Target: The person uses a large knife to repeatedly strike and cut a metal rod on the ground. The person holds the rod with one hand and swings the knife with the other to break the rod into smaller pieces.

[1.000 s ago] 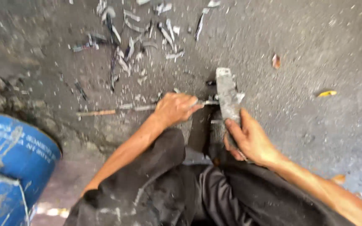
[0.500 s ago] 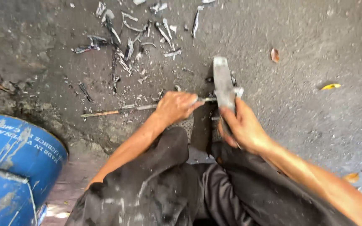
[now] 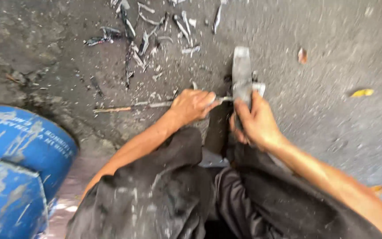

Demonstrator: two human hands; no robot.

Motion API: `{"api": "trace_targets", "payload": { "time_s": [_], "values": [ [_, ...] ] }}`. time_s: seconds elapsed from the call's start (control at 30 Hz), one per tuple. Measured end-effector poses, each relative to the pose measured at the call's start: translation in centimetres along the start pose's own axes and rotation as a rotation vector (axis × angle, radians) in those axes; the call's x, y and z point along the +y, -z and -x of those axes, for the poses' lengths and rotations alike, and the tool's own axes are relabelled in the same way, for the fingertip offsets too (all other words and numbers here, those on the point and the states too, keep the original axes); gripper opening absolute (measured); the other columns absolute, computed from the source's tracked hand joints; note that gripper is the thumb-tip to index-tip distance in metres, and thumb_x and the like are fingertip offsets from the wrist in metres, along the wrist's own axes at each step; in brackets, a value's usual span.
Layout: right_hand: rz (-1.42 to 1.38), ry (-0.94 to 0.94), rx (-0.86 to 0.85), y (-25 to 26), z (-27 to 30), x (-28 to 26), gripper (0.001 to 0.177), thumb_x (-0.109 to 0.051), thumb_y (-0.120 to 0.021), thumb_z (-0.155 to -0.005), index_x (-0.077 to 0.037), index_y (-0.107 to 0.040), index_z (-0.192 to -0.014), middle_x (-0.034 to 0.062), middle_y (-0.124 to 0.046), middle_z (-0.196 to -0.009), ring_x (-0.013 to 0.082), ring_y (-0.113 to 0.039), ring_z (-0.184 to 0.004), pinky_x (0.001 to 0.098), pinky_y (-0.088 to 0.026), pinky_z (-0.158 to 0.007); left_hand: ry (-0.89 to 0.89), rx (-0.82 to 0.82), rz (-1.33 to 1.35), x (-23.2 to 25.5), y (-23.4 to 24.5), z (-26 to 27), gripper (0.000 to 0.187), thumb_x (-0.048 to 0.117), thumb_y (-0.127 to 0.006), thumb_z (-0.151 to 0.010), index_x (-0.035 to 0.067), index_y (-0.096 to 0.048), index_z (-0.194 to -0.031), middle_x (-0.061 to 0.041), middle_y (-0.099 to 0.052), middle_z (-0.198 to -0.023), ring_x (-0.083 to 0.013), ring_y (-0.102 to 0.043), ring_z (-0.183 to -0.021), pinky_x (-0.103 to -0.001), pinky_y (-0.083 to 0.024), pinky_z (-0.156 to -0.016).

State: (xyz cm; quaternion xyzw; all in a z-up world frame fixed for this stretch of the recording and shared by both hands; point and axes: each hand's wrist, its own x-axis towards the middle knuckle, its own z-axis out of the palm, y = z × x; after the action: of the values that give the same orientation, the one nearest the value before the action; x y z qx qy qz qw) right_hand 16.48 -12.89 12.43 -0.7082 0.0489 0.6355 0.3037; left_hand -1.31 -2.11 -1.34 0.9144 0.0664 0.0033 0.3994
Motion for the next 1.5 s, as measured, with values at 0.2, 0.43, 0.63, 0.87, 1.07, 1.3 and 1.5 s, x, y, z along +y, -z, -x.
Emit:
{"api": "trace_targets", "payload": {
  "time_s": [0.2, 0.43, 0.63, 0.87, 1.07, 1.3, 1.5],
  "values": [
    [0.053, 0.04, -0.008, 0.7, 1.9, 0.9, 0.018, -0.02, -0.049, -0.103, -0.004, -0.041, -0.108, 0.0067, -0.053, -0.048, 0.0147, -0.047, -0.031, 0.0325, -0.036, -0.029, -0.019, 0.029, 0.001, -0.2, -0.4, -0.2, 0.031, 0.032, -0.072, -0.096, 0.01, -0.057, -0.082, -0.008, -0.064, -0.07, -0.0275, -0.067, -0.063, -0.041, -0.051, -0.052],
    [0.12, 0.016, -0.007, -0.6, 1.3, -0.1, 0.019, -0.017, -0.047, -0.103, -0.004, -0.041, -0.115, 0.0064, -0.057, -0.05, 0.0165, -0.051, -0.033, 0.0334, -0.04, -0.03, 0.037, 0.008, 0.065, 0.4, -0.7, 1.3, 0.032, 0.033, -0.073, -0.095, 0.008, -0.059, -0.08, -0.009, -0.066, -0.069, -0.0287, -0.067, -0.062, -0.041, -0.052, -0.053],
    [0.278, 0.003, -0.056, -3.8, -1.5, 0.3, 0.02, -0.018, -0.054, -0.1, -0.007, -0.047, -0.115, 0.0047, -0.062, -0.054, 0.0181, -0.061, -0.037, 0.0349, -0.049, -0.035, 0.011, -0.128, 0.028, -2.9, -3.5, 3.1, 0.018, 0.027, -0.072, -0.081, 0.01, -0.068, -0.087, -0.008, -0.069, -0.075, -0.0268, -0.069, -0.067, -0.04, -0.055, -0.061],
    [0.393, 0.128, 0.079, -0.2, 1.7, -3.7, 0.025, -0.02, -0.059, -0.099, -0.005, -0.046, -0.114, 0.0116, -0.064, -0.058, 0.0173, -0.064, -0.041, 0.0354, -0.05, -0.038, 0.015, 0.129, 0.063, -0.6, -0.5, 0.4, 0.025, 0.03, -0.074, -0.093, 0.005, -0.068, -0.094, -0.008, -0.068, -0.082, -0.0265, -0.068, -0.077, -0.039, -0.055, -0.067],
    [0.106, 0.195, 0.272, 5.2, 3.2, -0.1, 0.018, -0.018, -0.051, -0.109, -0.002, -0.043, -0.11, 0.0107, -0.067, -0.074, 0.0154, -0.058, -0.047, 0.0311, -0.046, -0.04, 0.107, -0.045, 0.122, 0.8, 2.2, 0.1, 0.037, 0.041, -0.074, -0.098, 0.005, -0.067, -0.091, -0.009, -0.063, -0.075, -0.0285, -0.065, -0.073, -0.043, -0.052, -0.064],
    [-0.172, 0.31, 0.397, 7.2, 4.0, 2.4, 0.02, -0.022, -0.043, -0.114, -0.004, -0.039, -0.121, 0.015, -0.062, -0.075, 0.0166, -0.054, -0.045, 0.0291, -0.042, -0.04, 0.221, 0.069, 0.346, 2.5, 4.2, -3.8, 0.042, 0.044, -0.056, -0.108, 0.005, -0.07, -0.116, -0.011, -0.07, -0.103, -0.0265, -0.065, -0.088, -0.04, -0.048, -0.075],
    [-0.226, 0.275, 0.318, 8.5, 2.8, 4.1, 0.024, -0.026, -0.043, -0.113, -0.004, -0.039, -0.121, 0.0157, -0.063, -0.077, 0.0166, -0.056, -0.047, 0.0284, -0.045, -0.042, 0.652, -0.393, 1.027, 1.5, 0.8, -6.0, 0.057, 0.052, -0.053, -0.106, 0.003, -0.077, -0.091, -0.001, -0.072, -0.077, -0.0089, -0.057, -0.065, -0.031, -0.044, -0.059]
  ]
}}
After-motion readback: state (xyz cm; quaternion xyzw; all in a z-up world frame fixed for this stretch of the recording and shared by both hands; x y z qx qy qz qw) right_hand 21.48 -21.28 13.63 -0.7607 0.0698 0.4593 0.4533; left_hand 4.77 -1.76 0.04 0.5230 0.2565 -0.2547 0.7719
